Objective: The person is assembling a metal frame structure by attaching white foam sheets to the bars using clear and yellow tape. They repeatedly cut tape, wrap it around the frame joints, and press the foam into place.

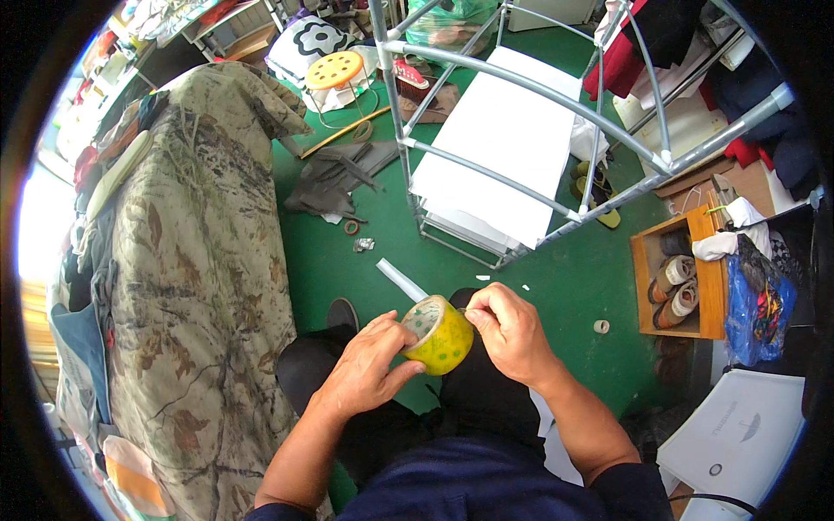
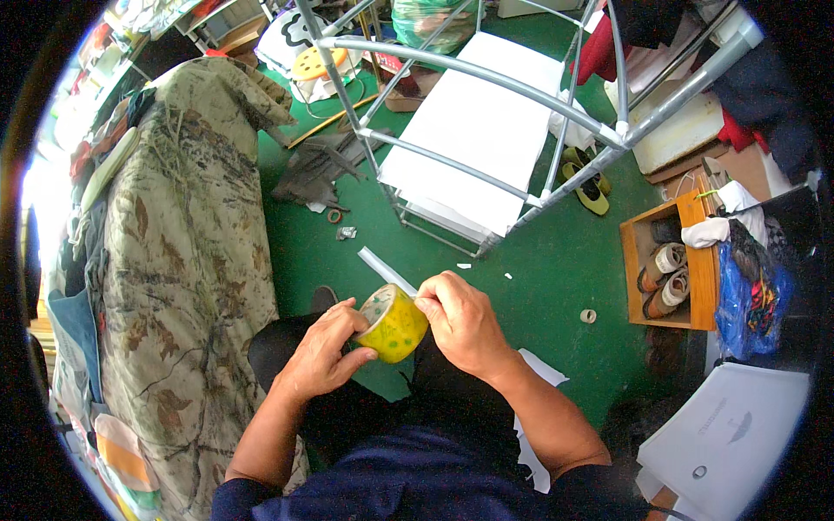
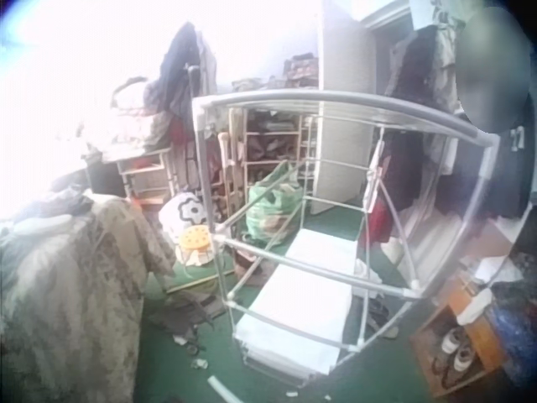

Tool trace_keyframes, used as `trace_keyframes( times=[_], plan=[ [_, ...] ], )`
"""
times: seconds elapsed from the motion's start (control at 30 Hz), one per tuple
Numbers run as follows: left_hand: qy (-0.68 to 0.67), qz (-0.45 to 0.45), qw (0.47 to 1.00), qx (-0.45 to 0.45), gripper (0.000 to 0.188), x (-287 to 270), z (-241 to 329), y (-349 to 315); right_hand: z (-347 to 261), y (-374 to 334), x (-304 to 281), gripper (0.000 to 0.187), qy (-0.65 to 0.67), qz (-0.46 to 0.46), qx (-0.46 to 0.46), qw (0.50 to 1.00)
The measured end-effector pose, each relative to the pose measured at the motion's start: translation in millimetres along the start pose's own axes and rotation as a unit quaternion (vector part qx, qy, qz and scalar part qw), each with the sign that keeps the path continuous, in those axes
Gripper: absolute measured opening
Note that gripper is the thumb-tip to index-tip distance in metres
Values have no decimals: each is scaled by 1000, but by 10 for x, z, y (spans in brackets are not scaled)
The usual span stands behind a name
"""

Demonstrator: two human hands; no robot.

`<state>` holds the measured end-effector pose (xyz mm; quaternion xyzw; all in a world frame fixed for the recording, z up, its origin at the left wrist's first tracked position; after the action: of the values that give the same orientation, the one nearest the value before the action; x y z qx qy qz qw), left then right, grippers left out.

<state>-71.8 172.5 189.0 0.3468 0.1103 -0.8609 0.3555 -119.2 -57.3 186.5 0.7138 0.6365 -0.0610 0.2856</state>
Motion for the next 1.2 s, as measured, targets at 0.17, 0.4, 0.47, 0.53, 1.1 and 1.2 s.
trace_keyframes(
  times=[0.17, 0.4, 0.47, 0.53, 1.1, 1.2],
  plan=[
    [63, -35, 995, -69, 35, -154, -30, 102, 23, -56, -136, 8, 19, 0, 26, 999],
    [158, -129, 970, -129, 48, -341, -274, 329, 396, -146, -337, 6, 100, 105, 104, 984],
    [55, -210, 969, -119, 55, -377, -341, 412, 549, -182, -458, 8, 113, 103, 132, 979],
    [-22, -274, 960, -62, 66, -368, -494, 496, 616, -200, -462, 8, 111, 114, 134, 978],
    [-347, -536, 752, -163, 62, 430, -1439, 1521, 1361, -218, -535, 7, 79, 177, 220, 956],
    [-288, -524, 791, -129, 63, 444, -1642, 1689, 1570, -258, -389, 7, 85, 212, 219, 949]
  ],
)
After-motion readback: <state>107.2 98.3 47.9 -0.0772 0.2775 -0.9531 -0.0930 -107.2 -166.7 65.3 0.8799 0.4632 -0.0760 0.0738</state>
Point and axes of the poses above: each hand's wrist, its own y-axis towards the middle knuckle, its own x-axis out of the palm, z = x × y, the point moved 2 cm from there along y, towards the middle knuckle, and after that the axes turned 7 degrees about -x, right-handed, at the moved point
